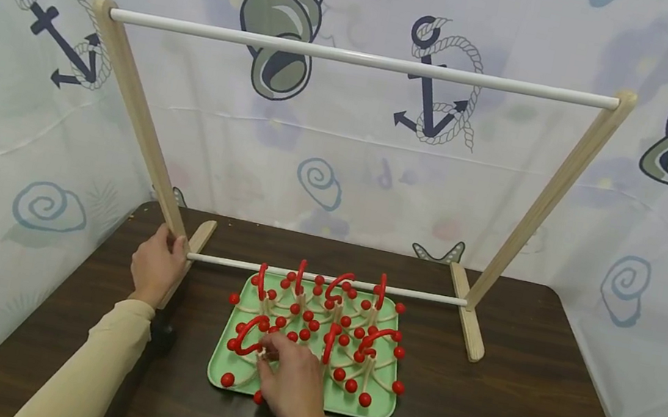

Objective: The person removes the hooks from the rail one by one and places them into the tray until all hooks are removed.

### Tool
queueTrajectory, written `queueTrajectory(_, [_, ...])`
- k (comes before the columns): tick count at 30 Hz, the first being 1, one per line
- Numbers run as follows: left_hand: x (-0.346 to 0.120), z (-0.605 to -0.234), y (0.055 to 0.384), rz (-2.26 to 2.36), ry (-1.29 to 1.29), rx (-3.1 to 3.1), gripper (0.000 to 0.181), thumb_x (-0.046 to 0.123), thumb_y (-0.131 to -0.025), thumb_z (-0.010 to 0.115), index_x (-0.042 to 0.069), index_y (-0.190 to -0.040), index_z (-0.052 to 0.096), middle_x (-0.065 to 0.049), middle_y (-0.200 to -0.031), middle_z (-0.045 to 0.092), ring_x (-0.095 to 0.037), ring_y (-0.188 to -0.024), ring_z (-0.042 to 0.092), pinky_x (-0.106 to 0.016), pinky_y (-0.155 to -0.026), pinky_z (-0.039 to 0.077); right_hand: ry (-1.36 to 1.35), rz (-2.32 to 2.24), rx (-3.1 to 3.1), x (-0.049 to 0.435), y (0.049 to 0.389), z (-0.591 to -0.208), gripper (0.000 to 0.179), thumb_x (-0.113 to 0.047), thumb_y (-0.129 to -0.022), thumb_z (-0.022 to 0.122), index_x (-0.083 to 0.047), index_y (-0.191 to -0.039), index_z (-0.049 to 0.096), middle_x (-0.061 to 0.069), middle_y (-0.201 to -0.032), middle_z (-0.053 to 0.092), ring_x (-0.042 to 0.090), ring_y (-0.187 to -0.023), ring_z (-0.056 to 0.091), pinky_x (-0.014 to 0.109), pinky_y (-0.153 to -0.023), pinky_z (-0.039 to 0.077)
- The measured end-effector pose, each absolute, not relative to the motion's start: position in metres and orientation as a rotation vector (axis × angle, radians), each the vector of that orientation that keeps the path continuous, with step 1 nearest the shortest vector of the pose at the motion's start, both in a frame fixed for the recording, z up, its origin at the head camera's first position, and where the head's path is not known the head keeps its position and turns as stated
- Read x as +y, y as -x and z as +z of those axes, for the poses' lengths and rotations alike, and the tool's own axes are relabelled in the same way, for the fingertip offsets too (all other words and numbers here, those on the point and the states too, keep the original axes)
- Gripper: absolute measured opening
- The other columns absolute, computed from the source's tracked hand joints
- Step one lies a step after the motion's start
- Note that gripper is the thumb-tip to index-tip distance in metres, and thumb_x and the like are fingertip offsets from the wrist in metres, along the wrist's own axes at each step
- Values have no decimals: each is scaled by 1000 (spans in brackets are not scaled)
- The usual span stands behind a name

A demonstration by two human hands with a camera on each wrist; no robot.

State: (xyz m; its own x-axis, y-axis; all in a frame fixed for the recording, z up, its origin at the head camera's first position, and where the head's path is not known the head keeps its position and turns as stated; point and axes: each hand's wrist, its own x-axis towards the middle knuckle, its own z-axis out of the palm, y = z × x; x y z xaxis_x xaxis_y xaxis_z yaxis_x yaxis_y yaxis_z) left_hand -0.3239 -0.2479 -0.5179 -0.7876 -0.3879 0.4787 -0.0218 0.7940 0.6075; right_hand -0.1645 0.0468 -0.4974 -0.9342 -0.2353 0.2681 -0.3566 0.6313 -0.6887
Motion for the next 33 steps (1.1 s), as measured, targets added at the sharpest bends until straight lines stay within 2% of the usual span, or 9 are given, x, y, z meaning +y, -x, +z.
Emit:
queueTrajectory(10, [-250, -518, 325, -797, -312, -2386, 18, 22, -97, 58, 6, -104, 59, -17, -88, 65, -45, -79, 62, -59, -65, 43, -437, 1177, -2710, 44, 169, -503, 24, -14, -82, 79, -23, -102, 71, -9, -93, 73, 6, -86, 67, 36, -75, 52])
queueTrajectory(19, [-252, -518, 323, -788, -331, -2394, 19, 23, -97, 58, 6, -103, 59, -18, -88, 66, -46, -79, 62, -59, -66, 43, -465, 1126, -2698, 47, 157, -498, 42, -15, -84, 78, -13, -124, 68, -4, -117, 69, 15, -104, 65, 38, -84, 52])
queueTrajectory(24, [-251, -518, 323, -783, -318, -2384, 18, 22, -97, 58, 5, -102, 59, -17, -87, 65, -46, -77, 62, -59, -64, 43, -430, 1131, -2647, 54, 140, -488, 45, -16, -84, 78, -17, -128, 66, -6, -120, 67, 14, -105, 65, 38, -82, 53])
queueTrajectory(28, [-251, -519, 325, -788, -305, -2385, 17, 21, -96, 59, 5, -103, 59, -17, -87, 66, -44, -77, 63, -58, -64, 43, -437, 1206, -2501, 63, 125, -484, 44, -11, -83, 78, -19, -125, 67, -9, -116, 69, 9, -104, 65, 35, -83, 53])
queueTrajectory(33, [-253, -520, 325, -808, -317, -2389, 19, 23, -97, 58, 6, -104, 60, -16, -87, 67, -43, -78, 63, -58, -66, 44, -440, 1330, -2326, 82, 113, -476, 43, -3, -82, 77, -23, -119, 69, -10, -100, 72, 3, -89, 68, 27, -75, 54])
